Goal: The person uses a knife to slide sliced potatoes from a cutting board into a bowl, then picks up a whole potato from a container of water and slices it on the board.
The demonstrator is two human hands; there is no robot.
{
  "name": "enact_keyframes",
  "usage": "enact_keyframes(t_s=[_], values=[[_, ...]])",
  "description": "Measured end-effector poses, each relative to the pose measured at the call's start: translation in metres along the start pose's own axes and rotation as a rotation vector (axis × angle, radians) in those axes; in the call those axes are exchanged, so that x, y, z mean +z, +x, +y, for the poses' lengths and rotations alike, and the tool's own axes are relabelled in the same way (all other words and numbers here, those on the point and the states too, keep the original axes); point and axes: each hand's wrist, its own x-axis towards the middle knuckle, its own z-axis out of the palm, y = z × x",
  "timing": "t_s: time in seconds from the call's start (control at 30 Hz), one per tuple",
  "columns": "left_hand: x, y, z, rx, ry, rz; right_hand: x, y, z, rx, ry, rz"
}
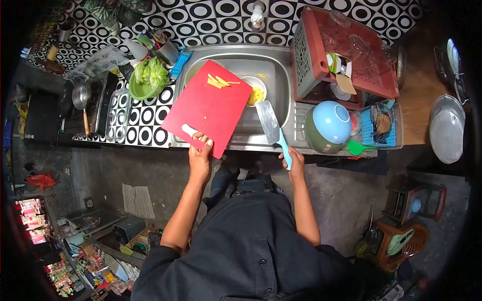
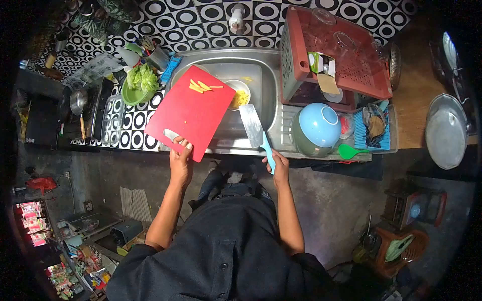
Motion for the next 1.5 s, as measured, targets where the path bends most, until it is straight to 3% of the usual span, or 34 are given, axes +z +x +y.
enact_keyframes(t_s=[0.27, 0.4, 0.5, 0.67, 0.9, 1.5], values=[[0.002, 0.001, -0.002, 0.006, 0.012, 0.014, 0.009, -0.022, -0.041, 0.025, 0.173, -0.012], [0.009, -0.004, -0.004, -0.017, 0.002, -0.003, 0.037, -0.025, -0.074, -0.162, -0.073, -0.116], [0.012, -0.007, -0.013, -0.034, 0.002, -0.017, 0.067, -0.014, -0.081, -0.592, -0.437, -0.250], [0.014, -0.015, -0.026, -0.037, 0.020, -0.041, 0.123, -0.016, -0.085, -0.722, -0.517, -0.336], [0.010, -0.020, -0.025, -0.053, 0.006, -0.021, 0.141, -0.010, -0.065, -0.615, -0.549, -0.282], [-0.042, 0.007, 0.013, -0.159, 0.056, -0.135, 0.172, -0.008, -0.036, -0.618, -0.599, -0.061]])
